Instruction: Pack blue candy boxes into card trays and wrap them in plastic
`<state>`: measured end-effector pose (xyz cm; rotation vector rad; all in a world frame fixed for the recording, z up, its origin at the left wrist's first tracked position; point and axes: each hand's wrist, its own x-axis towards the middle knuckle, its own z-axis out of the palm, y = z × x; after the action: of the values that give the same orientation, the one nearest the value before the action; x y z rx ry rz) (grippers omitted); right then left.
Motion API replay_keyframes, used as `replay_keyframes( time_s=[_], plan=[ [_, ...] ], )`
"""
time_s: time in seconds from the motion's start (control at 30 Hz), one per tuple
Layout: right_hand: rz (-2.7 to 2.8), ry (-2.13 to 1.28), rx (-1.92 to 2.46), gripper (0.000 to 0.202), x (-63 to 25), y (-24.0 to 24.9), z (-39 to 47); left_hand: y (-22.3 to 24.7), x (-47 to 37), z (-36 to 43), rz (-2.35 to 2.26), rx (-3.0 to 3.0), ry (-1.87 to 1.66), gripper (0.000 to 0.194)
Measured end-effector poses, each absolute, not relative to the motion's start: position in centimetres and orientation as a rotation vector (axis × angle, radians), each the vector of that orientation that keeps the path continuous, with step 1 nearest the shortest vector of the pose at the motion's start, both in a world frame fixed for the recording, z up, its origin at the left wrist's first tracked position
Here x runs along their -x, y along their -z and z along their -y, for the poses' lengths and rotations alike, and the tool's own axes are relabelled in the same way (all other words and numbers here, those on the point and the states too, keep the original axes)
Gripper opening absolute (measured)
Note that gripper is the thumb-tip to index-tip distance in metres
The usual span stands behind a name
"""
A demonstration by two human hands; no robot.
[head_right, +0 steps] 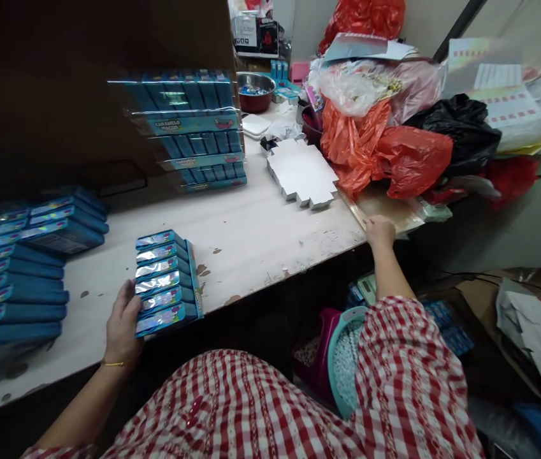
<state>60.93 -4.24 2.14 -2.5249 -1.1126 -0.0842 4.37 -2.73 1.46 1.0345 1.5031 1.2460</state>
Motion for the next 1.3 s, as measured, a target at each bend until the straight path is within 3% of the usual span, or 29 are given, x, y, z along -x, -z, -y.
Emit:
replay_keyframes(
  time_s=[0.1, 0.17, 0.27, 0.33, 0.37, 0.53, 0.63, 0.73, 0.83, 0.9, 1.03, 1.17, 1.3],
  plan=[
    [1.485, 0.089, 2.087, 0.020, -52.4, -3.9, 2.3, -3.7, -5.0, 2.6, -1.491, -1.630, -1.322, 0.040],
    [1.581, -0.079, 1.792, 0.028, -45.2, -5.1, 0.7, -5.4, -6.6, 2.4, -1.311, -1.938, -1.153, 0.032],
    [1.615, -0.473, 1.485, 0.035, -35.2, -7.1, -1.2, -7.3, -9.9, 1.7, -1.086, -2.048, -0.798, 0.062],
    [1.657, -0.650, 1.368, 0.036, -30.3, -8.3, -2.0, -7.6, -11.6, 0.9, -1.120, -2.070, -0.787, 0.092],
    [1.680, -0.683, 1.328, 0.036, -28.5, -8.9, -2.3, -7.5, -12.0, 0.5, -1.155, -2.069, -0.818, 0.093],
    [1.745, -0.757, 1.222, 0.030, -24.8, -10.3, -3.2, -5.7, -10.6, -1.1, -1.214, -1.877, -1.151, 0.053],
    [1.848, -0.823, 1.218, 0.023, -24.3, -9.7, -3.0, -4.3, -9.0, -1.2, -1.180, -1.615, -1.308, 0.043],
    [1.897, -0.636, 1.322, 0.019, -23.6, -9.2, -2.4, -3.9, -7.8, -0.9, -1.159, -1.564, -1.374, 0.051],
    [2.007, -0.149, 1.527, 0.022, -22.4, -9.9, -1.6, -5.1, -6.5, -0.2, -1.240, -1.690, -1.457, 0.070],
    [2.232, 0.168, 1.518, 0.027, -21.4, -10.9, -1.0, -6.5, -5.3, 0.1, -1.322, -1.868, -1.460, 0.072],
    [2.580, 0.487, 1.251, 0.033, -19.6, -11.9, 0.1, -9.1, -3.0, 0.3, -1.325, -2.246, -1.326, 0.050],
    [2.641, 0.655, 1.086, 0.036, -18.8, -11.0, 0.8, -9.9, -1.9, 0.3, -1.375, -2.345, -1.379, 0.051],
    [2.608, 0.781, 1.025, 0.033, -18.8, -10.0, 0.8, -9.8, -1.8, 0.0, -1.391, -2.564, -1.149, 0.019]
  ],
)
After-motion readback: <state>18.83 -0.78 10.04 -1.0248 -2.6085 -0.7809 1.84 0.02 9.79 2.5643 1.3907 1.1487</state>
